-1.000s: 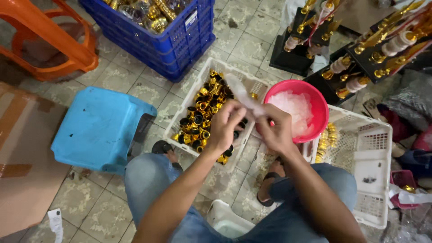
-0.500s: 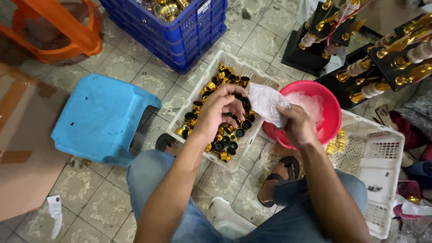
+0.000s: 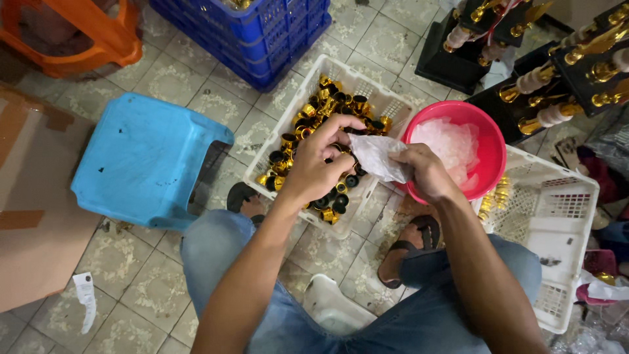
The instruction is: The person picks up a gold-colored trophy component from a crate, places it inside a clear plastic bag, and then sets the bagged component into a separate white basket.
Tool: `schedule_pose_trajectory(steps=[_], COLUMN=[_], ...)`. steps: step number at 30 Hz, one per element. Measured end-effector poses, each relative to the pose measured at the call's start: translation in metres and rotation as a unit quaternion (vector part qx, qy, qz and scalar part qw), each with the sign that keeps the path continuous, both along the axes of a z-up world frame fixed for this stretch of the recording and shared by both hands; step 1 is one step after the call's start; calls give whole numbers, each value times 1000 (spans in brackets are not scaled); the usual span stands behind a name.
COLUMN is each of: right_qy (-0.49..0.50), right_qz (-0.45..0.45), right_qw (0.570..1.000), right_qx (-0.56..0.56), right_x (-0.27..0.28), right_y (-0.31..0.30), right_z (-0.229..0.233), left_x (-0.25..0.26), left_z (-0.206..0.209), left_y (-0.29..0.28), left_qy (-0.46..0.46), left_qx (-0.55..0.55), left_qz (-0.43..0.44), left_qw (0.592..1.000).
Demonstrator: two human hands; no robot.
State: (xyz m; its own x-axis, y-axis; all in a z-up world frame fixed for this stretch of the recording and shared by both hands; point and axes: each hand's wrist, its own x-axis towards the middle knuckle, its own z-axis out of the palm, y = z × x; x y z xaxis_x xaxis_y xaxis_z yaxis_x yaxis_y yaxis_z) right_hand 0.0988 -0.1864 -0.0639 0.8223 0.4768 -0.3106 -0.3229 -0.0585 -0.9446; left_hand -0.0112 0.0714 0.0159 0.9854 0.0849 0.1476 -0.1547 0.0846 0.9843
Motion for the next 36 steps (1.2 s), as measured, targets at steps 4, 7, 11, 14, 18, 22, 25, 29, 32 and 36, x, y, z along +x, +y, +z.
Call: schedule_pose_trajectory(steps=[4, 7, 11, 14, 18, 22, 25, 29, 32, 36], right_qy=[-29, -59, -248, -441, -549, -539, -600, -482, -318, -279], right_qz=[52, 80, 24, -6, 39, 30, 23, 121, 137, 228], right_qw=[997, 991, 963, 892, 827, 827, 779, 862, 938, 896], right_qx=[-54, -88, -105, -105, -115, -156, -180, -99, -29, -260], right_x=[-9, -12, -20, -26, -32, -10, -11, -9, 0, -4], right_y=[17, 24, 33, 33, 50, 41, 53, 72, 90, 103], right_z=[37, 51, 67, 55, 72, 48, 75, 60, 1, -116], left_x=[-8, -7, -4, 1, -1, -11, -21, -32, -38, -55], left_z=[21, 8, -3, -13, -5, 1, 17, 12, 24, 41], left_y=[-3, -3, -7, -14, -18, -2, 11, 24, 47, 75], left_qy=[-13, -29, -54, -68, -96, -76, 27, 117, 125, 40], left_qx=[-9, 42, 88, 154, 185, 190, 343, 435, 445, 404], left_qz=[7, 42, 102, 130, 111, 90, 42, 31, 84, 210], left_qw=[1000, 998, 989, 977, 972, 975, 938, 892, 883, 889])
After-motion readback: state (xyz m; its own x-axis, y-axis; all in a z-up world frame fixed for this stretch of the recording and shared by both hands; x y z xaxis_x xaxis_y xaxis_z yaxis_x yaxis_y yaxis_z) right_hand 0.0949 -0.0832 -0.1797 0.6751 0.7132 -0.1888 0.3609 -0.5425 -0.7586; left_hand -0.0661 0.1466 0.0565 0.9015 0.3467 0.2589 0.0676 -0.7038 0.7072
